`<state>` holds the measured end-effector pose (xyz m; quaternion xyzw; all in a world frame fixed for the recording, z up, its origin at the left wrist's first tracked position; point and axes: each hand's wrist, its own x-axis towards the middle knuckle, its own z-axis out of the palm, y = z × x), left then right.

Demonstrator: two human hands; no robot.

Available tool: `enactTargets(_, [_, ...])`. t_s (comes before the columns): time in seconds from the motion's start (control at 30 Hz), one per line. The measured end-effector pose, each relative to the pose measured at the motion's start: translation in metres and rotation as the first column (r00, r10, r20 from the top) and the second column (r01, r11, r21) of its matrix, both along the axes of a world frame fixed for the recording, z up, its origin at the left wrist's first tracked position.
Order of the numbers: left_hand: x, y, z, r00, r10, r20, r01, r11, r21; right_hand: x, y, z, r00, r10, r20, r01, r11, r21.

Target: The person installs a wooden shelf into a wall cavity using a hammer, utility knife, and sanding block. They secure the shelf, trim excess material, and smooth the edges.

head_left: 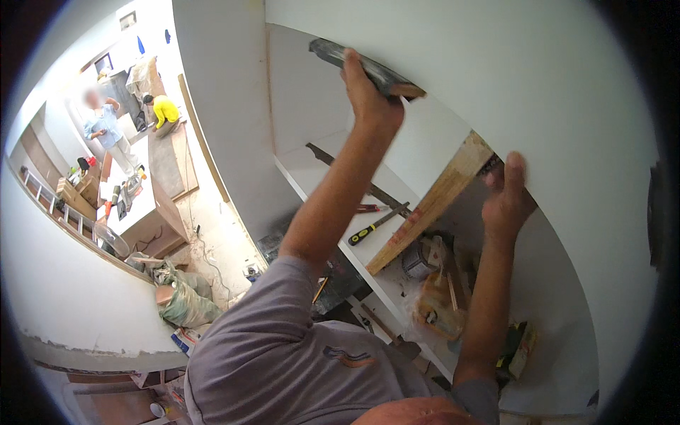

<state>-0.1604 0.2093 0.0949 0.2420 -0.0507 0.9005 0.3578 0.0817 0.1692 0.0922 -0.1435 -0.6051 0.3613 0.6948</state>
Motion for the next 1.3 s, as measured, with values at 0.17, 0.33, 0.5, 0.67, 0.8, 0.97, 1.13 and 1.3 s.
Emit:
enactTargets(0.17, [-0.031, 0.010, 0.011, 0.994, -0.088, 0.072, 0.088, 0.996, 0.011, 0.013, 0.021, -0.005, 0.955, -0.216, 0.204, 0.144, 0.936, 0.320])
enactTargets(0.33, [0.051, -0.020, 0.006, 0.995, 0.094, 0.030, -0.094, 0.996, 0.004, 0.010, 0.006, 0.004, 0.955, -0.158, 0.252, 0.102, 0.969, 0.224])
enactTargets(0.5, [-0.019, 0.013, 0.009, 0.998, 0.065, 0.018, -0.065, 0.998, 0.006, 0.006, 0.000, 0.005, 0.968, -0.164, 0.190, 0.100, 0.946, 0.309])
enactTargets(0.67, [0.110, -0.046, 0.017, 0.992, 0.119, 0.027, -0.114, 0.982, -0.149, 0.018, 0.005, 0.004, 0.934, -0.221, 0.280, 0.121, 0.935, 0.334])
enactTargets(0.8, [0.034, -0.005, 0.010, 0.981, 0.159, -0.107, -0.154, 0.986, 0.059, 0.005, -0.006, 0.012, 0.980, -0.068, 0.184, 0.029, 0.978, 0.207])
enactTargets(0.97, [0.097, -0.031, 0.011, 0.998, 0.064, 0.014, -0.063, 0.996, -0.066, 0.020, 0.015, 0.000, 0.734, -0.658, 0.167, 0.317, 0.550, 0.772])
enactTargets(1.13, [0.061, -0.010, 0.008, 0.985, 0.134, 0.106, -0.122, 0.986, -0.111, 0.007, -0.005, 0.006, 0.987, -0.043, 0.154, 0.022, 0.991, 0.131])
enactTargets(1.3, [0.072, -0.012, -0.002, 0.976, 0.210, 0.055, -0.206, 0.976, -0.067, 0.016, 0.018, -0.009, 0.959, -0.190, 0.212, 0.127, 0.952, 0.279])
